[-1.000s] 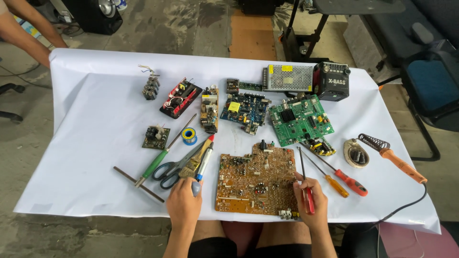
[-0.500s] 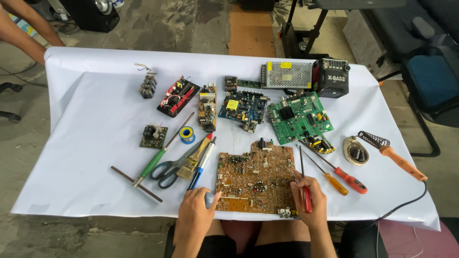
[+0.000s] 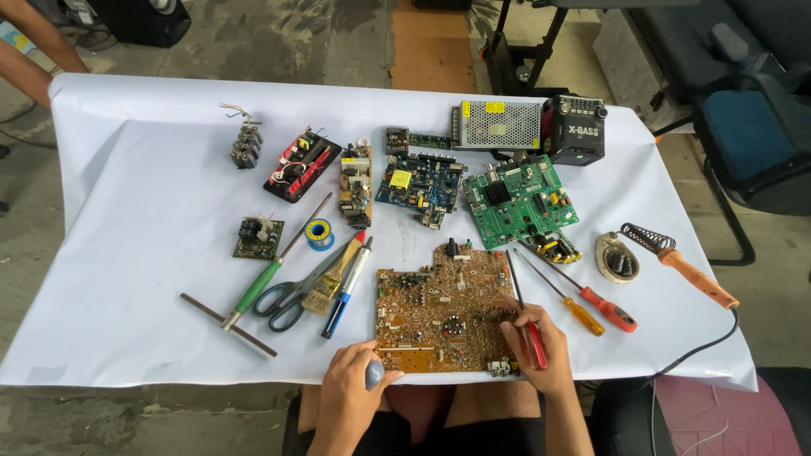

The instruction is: Desoldering components from a printed circuit board using a soldering iron and a manual desoldering pump on a workbench.

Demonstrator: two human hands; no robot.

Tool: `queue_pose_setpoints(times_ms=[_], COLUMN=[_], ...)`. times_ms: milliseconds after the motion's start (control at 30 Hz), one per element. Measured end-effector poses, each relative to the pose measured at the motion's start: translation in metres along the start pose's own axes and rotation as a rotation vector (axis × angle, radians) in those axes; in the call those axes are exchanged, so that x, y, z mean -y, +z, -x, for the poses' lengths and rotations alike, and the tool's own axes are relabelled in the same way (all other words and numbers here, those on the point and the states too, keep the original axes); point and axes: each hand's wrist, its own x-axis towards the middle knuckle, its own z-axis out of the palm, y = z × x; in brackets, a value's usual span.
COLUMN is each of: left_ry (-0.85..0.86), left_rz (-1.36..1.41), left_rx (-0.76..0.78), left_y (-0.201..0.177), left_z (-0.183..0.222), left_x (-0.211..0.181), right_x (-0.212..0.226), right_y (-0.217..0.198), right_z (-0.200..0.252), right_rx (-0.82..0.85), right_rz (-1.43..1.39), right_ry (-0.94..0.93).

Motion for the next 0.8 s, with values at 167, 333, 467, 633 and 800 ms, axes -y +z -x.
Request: queue_pose_setpoints(times_ms=[167, 333, 467, 633, 800], left_ry=[0.017, 0.038, 0.055, 0.119, 0.173], left_rz=[0.029, 0.028, 0.038, 0.137, 0.367], left_rx=[-0.061, -0.119, -0.122, -0.239, -0.282], left_y=[0.005, 0.005, 0.003, -0.022, -0.037], left_z=[-0.002, -0.006, -0.007, -0.005, -0.007], left_x=[0.003, -0.001, -0.001, -0.033, -0.046], right_x=[0.000, 0.001, 0.003, 0.003, -0.001], right_y=[-0.002, -0.003, -0.003, -0.001, -0.002], right_z=[-0.005, -0.008, -0.008, -0.006, -0.005], right_rx=[0.068, 0.083, 0.092, 0.060, -0.019], right_rz=[-0.035, -0.066, -0.075, -0.073, -0.163], right_ry=[0.031, 0.019, 0.045, -0.024, -0.026])
